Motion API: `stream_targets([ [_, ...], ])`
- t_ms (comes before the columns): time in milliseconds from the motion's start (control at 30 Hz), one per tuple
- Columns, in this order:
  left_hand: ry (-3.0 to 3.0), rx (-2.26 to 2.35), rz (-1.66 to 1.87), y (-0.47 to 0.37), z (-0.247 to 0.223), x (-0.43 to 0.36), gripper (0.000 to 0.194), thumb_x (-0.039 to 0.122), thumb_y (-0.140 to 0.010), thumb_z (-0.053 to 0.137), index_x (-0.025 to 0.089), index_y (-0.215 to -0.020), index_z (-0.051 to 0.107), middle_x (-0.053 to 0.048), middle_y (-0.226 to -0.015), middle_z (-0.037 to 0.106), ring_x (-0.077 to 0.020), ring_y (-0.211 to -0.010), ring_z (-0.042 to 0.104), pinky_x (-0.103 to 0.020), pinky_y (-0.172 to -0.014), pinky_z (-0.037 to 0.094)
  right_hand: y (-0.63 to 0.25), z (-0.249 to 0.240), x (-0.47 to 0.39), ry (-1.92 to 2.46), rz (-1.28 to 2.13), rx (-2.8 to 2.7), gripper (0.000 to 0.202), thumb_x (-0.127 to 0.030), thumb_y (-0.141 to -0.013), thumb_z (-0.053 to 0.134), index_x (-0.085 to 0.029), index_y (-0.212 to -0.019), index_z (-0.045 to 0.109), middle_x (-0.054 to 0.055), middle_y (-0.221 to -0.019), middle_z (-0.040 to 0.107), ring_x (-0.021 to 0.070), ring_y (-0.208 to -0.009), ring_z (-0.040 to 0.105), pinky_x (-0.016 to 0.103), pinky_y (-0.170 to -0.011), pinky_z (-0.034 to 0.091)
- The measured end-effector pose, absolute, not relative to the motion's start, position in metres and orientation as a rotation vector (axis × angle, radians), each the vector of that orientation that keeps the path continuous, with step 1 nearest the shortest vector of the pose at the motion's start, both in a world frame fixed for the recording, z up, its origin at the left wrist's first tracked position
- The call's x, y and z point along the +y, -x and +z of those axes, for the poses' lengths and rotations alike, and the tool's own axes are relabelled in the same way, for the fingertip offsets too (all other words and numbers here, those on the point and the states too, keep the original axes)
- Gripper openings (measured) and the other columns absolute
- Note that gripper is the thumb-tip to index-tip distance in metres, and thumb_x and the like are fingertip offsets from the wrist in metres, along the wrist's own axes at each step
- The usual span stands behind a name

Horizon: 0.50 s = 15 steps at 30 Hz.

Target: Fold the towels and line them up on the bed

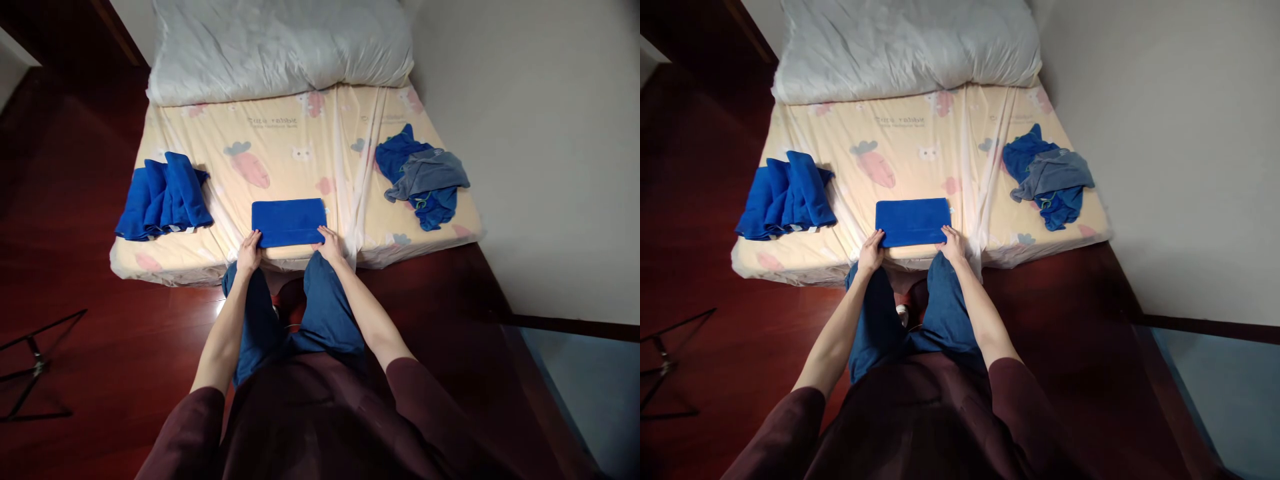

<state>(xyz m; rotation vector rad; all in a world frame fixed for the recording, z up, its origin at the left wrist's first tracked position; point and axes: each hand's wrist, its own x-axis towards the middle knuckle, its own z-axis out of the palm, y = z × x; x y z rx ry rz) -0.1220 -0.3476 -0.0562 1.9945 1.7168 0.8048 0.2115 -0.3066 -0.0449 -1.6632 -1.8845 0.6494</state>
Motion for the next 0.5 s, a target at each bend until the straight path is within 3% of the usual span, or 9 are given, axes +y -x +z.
stream_targets([
  [233, -1.889, 1.728, 0.923, 0.125, -0.053, -0.347, 0.063, 0.008, -0.077, 0.047, 0.015, -0.136, 0.066, -0.014, -0.147, 0.064, -0.0270, -0.144, 0.054, -0.050, -0.128, 0.039, -0.216, -0.047, -0.308, 1.661, 0.569, -1.794, 0.061, 0.003, -0.077, 0.053, -0.018, -0.129, 0.074, 0.009, -0.134, 0.072, 0.0233, -0.134, 0.060, 0.041, -0.125, 0.045],
  [500, -1.821, 1.794, 0.933, 0.127, -0.048, -0.348, 0.055, 0.011, -0.074, 0.050, 0.016, -0.125, 0.070, -0.014, -0.125, 0.072, -0.0320, -0.126, 0.062, -0.052, -0.117, 0.048, -0.221, -0.043, -0.311, 1.666, 0.642, -1.755, 0.055, 0.000, -0.076, 0.051, -0.019, -0.123, 0.074, 0.011, -0.128, 0.072, 0.0280, -0.130, 0.058, 0.043, -0.122, 0.044],
])
